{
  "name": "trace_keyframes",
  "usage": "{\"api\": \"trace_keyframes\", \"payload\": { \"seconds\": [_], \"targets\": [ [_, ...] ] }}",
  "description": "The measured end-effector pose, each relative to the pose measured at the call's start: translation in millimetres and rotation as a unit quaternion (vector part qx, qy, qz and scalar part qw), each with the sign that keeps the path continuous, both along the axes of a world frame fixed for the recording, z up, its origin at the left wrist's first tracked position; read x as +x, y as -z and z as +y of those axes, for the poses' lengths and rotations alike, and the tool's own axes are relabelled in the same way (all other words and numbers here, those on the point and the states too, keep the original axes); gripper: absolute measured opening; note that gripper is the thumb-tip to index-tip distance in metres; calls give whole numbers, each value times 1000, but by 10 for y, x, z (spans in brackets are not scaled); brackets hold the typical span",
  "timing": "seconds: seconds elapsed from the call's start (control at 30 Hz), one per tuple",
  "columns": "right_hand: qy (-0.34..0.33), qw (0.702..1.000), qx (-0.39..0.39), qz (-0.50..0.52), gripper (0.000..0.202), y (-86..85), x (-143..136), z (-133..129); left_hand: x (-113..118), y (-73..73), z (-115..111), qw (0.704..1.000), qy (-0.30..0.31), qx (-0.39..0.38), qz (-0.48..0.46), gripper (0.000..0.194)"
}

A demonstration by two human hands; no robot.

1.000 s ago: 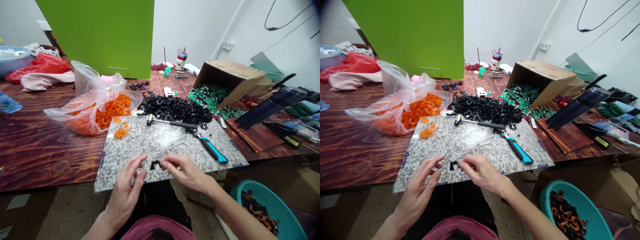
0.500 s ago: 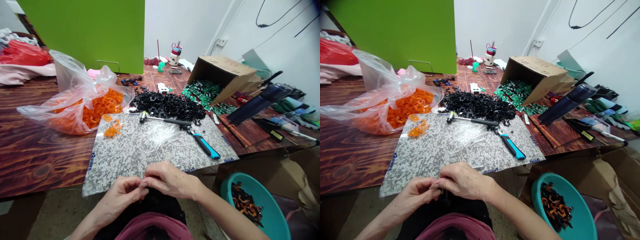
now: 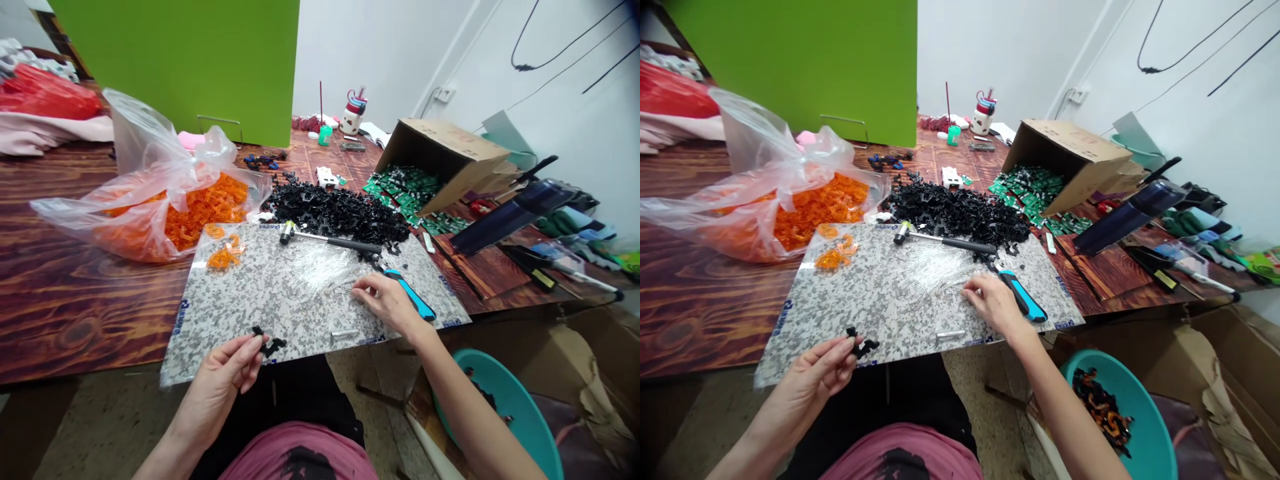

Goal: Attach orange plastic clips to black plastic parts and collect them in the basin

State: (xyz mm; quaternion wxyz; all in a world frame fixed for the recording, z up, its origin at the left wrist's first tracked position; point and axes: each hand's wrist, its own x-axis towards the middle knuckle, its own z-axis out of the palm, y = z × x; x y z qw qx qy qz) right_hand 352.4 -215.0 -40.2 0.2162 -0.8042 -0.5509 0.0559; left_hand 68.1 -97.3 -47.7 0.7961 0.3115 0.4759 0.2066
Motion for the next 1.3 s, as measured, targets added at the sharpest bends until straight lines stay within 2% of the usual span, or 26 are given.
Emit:
{"api": "trace_keyframes", "payload": {
  "seconds": [0.2, 0.37, 0.47, 0.57, 0.67, 0.73, 0.83, 0.9, 1.0, 1.13, 1.3],
  "targets": [
    [15, 998, -42, -50, 14, 84, -183, -36, 61, -106, -49, 998, 17, 1, -67, 31],
    [10, 994, -52, -94, 21, 148, -232, -37, 82, -90, -91, 996, 13, -16, -90, 26],
    [1, 985, -56, -161, 27, 202, -204, -38, 85, -74, -116, 994, 9, -42, -102, 21],
    [-16, 979, -52, -194, 26, 166, -172, -47, 75, -66, -128, 993, -2, -48, -110, 18],
    [-9, 996, -7, -90, 19, -20, -323, -59, 60, -55, -135, 994, -8, -14, -107, 20],
    [-24, 999, 40, 9, 14, -176, -579, -53, 56, -42, -145, 995, -7, 20, -98, 22],
    [-91, 986, 91, 106, 10, -314, -1063, 1, 61, -25, -169, 994, -3, 63, -89, 25],
    [-123, 978, 103, 135, 8, -305, -1318, 64, 61, -23, -184, 992, 8, 92, -91, 24],
    [-142, 973, 103, 153, 7, -210, -1493, 155, 45, -36, -194, 986, 36, 133, -96, 22],
    [-152, 971, 98, 157, 8, -128, -1495, 199, 19, -61, -200, 980, 55, 156, -106, 21],
    [-149, 971, 100, 157, 8, -144, -1494, 198, 5, -62, -217, 977, 56, 167, -117, 21]
  ]
}}
